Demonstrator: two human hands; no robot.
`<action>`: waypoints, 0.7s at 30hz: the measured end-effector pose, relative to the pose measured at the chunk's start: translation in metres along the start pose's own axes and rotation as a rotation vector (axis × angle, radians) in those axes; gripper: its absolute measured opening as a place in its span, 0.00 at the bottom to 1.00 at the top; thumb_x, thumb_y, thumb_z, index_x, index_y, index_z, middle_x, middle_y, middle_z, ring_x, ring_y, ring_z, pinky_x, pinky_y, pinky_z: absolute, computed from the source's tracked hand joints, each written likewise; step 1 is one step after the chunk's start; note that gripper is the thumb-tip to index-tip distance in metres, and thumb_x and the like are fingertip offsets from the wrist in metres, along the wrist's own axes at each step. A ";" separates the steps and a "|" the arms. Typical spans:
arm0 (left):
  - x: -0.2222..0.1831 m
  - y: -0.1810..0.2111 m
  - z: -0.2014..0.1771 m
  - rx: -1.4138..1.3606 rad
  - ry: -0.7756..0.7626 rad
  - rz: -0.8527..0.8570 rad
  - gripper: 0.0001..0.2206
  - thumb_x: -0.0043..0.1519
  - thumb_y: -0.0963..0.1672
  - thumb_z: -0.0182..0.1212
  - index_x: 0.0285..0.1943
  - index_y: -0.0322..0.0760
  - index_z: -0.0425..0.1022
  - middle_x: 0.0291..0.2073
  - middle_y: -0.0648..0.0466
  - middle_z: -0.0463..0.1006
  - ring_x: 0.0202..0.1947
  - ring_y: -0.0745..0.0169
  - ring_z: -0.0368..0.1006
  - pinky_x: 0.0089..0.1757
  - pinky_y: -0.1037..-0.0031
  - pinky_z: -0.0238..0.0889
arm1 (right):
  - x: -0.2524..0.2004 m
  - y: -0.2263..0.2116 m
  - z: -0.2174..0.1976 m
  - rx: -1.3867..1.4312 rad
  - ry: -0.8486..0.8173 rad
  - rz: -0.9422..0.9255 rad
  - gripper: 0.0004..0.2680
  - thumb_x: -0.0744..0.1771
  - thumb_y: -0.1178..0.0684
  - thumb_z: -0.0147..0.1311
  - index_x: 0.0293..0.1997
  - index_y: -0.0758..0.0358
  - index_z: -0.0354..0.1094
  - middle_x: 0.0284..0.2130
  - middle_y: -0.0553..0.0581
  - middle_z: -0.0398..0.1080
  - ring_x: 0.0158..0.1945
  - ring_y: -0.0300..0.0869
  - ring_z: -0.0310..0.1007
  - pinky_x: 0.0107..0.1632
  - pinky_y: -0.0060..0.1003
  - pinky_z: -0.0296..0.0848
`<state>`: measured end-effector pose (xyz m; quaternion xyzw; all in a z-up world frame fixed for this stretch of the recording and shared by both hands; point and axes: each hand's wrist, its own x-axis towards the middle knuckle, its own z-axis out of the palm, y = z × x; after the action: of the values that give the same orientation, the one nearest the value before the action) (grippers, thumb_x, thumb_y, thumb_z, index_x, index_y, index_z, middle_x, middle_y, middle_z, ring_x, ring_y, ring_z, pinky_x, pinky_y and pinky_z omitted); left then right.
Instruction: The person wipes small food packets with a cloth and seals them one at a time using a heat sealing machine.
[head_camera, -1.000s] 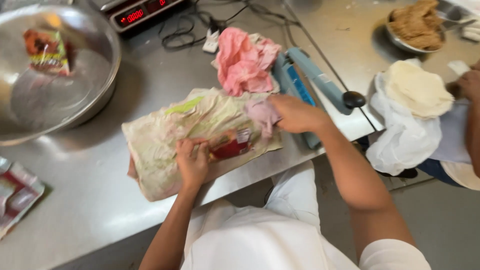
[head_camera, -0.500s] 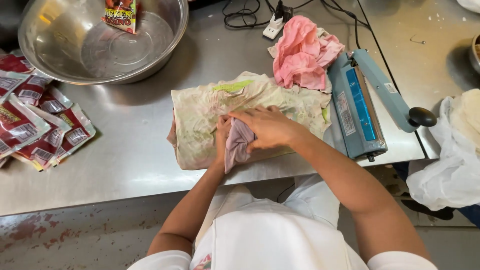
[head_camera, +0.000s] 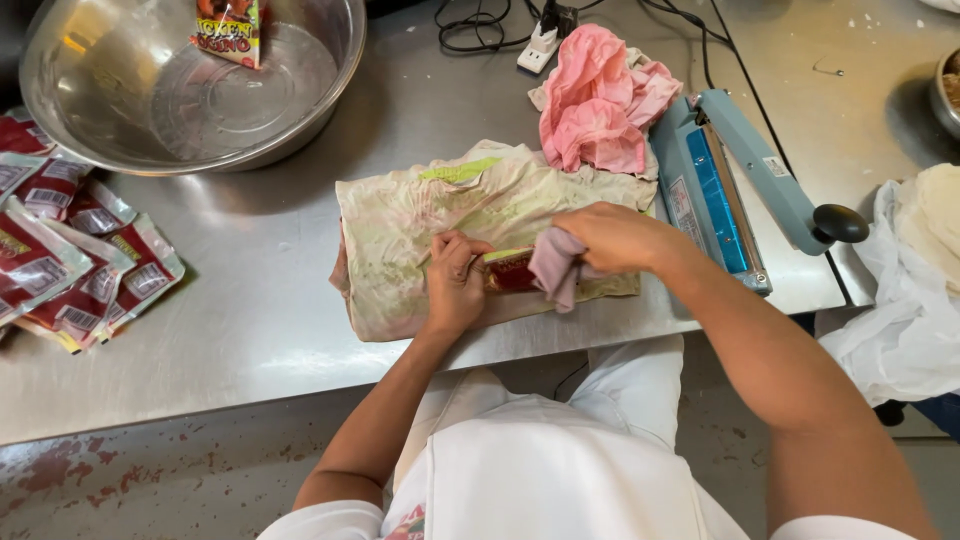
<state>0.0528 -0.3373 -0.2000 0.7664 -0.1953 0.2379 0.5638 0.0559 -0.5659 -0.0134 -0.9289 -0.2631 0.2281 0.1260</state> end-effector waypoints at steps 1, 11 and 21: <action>0.001 0.001 0.002 -0.005 -0.015 0.004 0.03 0.62 0.40 0.65 0.38 0.45 0.79 0.28 0.60 0.77 0.42 0.54 0.68 0.54 0.67 0.58 | -0.007 0.005 -0.004 0.011 -0.016 0.046 0.14 0.61 0.65 0.57 0.52 0.70 0.68 0.46 0.74 0.76 0.55 0.71 0.72 0.58 0.64 0.71; 0.009 0.001 -0.003 -0.147 -0.055 -0.023 0.05 0.66 0.39 0.60 0.37 0.41 0.76 0.32 0.57 0.76 0.39 0.57 0.68 0.51 0.67 0.58 | -0.032 0.018 -0.014 -0.185 0.428 0.116 0.35 0.58 0.36 0.68 0.71 0.57 0.61 0.61 0.76 0.64 0.66 0.72 0.60 0.65 0.67 0.56; 0.007 0.003 0.005 -0.286 -0.114 -0.263 0.05 0.70 0.45 0.56 0.48 0.41 0.75 0.47 0.48 0.82 0.54 0.50 0.77 0.56 0.59 0.63 | 0.021 0.034 0.080 -0.175 0.639 -0.033 0.08 0.69 0.39 0.50 0.34 0.42 0.69 0.28 0.41 0.66 0.43 0.41 0.64 0.46 0.40 0.60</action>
<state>0.0572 -0.3437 -0.1949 0.7098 -0.1568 0.0883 0.6810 0.0476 -0.5735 -0.1027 -0.9564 -0.2439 -0.1002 0.1256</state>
